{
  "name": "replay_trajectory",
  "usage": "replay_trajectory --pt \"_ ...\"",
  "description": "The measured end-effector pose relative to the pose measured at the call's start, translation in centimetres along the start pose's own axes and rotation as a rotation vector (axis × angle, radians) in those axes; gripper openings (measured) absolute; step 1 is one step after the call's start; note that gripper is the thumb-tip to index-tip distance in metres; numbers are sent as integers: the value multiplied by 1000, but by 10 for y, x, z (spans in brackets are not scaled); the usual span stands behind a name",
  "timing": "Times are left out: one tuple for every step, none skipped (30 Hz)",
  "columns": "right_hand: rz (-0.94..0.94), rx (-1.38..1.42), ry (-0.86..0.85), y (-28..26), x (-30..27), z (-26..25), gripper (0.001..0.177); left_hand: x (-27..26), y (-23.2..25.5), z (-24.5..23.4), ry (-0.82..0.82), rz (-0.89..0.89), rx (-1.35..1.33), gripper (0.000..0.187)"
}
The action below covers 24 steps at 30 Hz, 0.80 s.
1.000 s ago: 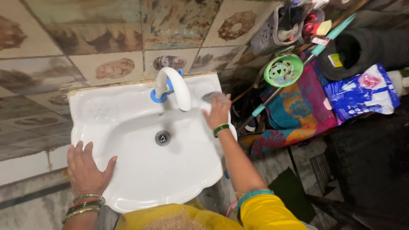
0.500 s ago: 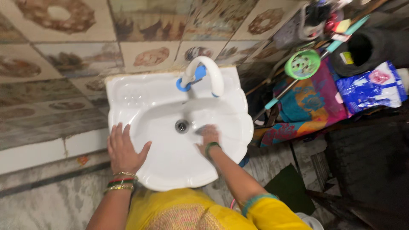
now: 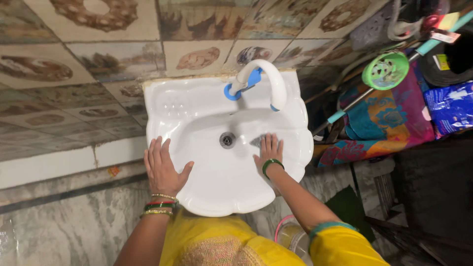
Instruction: The person scrubs a white ceramic sink and its faucet with a cleaning pad, using their hands to wipe all surfaces of the basin and the hardware.
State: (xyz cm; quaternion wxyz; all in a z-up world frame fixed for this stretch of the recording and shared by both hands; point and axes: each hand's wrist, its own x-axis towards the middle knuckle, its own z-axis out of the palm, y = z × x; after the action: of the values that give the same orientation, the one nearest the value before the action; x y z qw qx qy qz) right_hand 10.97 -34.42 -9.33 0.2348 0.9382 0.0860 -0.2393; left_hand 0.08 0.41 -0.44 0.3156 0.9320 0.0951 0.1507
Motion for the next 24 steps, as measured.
replay_trajectory --pt "-21 -23 -54 0 -12 2 92 1 -2 3 11 -3 -17 94" --pt "-199 148 -203 -25 -21 7 88 1 -5 3 17 3 -29 95" --pt "-376 322 -352 -63 -31 14 85 -5 -6 1 20 10 -37 96" --pt "-601 481 -278 -103 -37 17 75 -2 -5 2 44 22 -47 97" --pt "-854 739 -177 -143 -40 19 75 0 -6 2 67 35 -56 98" --pt "-838 870 -169 -187 -29 14 89 -1 -7 2 60 33 -53 98" --pt "-806 1035 2 -220 -4 2 89 -1 -8 2 53 31 -50 99" --pt "-767 1195 175 -231 20 -9 89 -2 -9 4 44 29 -49 100" --pt "-560 974 42 -224 38 -17 87 -2 -9 5 41 28 -46 100" --pt "-355 750 -85 -204 55 -27 86 -3 -10 6 35 29 -42 100" --pt "-338 481 -108 -170 64 -34 84 -4 -10 6 28 31 -38 100" --pt "-268 314 -170 -142 63 -42 87 -3 -10 6 32 37 -43 100" --pt "-196 148 -230 -112 57 -49 90 -2 -10 6 35 42 -47 100" --pt "-164 95 -224 -87 42 -51 91 -3 -9 6 39 43 -52 100" --pt "-133 42 -218 -75 21 -52 95 -4 -10 4 45 49 -62 101" --pt "-136 110 -282 -71 0 -52 99 -3 -9 4 57 55 -74 102" --pt "-140 179 -346 -70 -18 -52 104 -2 -10 3 69 61 -85 103" --pt "-259 236 -435 -76 -36 -47 99 -5 -11 4 73 55 -102 103" --pt "-379 294 -521 -90 -49 -39 95 -5 -11 5 78 50 -119 103" --pt "-720 529 -394 -108 -62 -29 90 -3 -13 5 83 55 -133 103" --pt "-1052 762 -241 -129 -69 -18 86 -4 -12 4 84 51 -145 103" --pt "-1020 825 -101 -166 -54 -16 93 -4 -11 4 92 51 -157 104" --pt "-987 885 41 -199 -45 -14 100 -5 -11 3 100 50 -169 104" --pt "-913 1100 75 -215 -26 -18 99 -3 -11 2 99 61 -165 104"
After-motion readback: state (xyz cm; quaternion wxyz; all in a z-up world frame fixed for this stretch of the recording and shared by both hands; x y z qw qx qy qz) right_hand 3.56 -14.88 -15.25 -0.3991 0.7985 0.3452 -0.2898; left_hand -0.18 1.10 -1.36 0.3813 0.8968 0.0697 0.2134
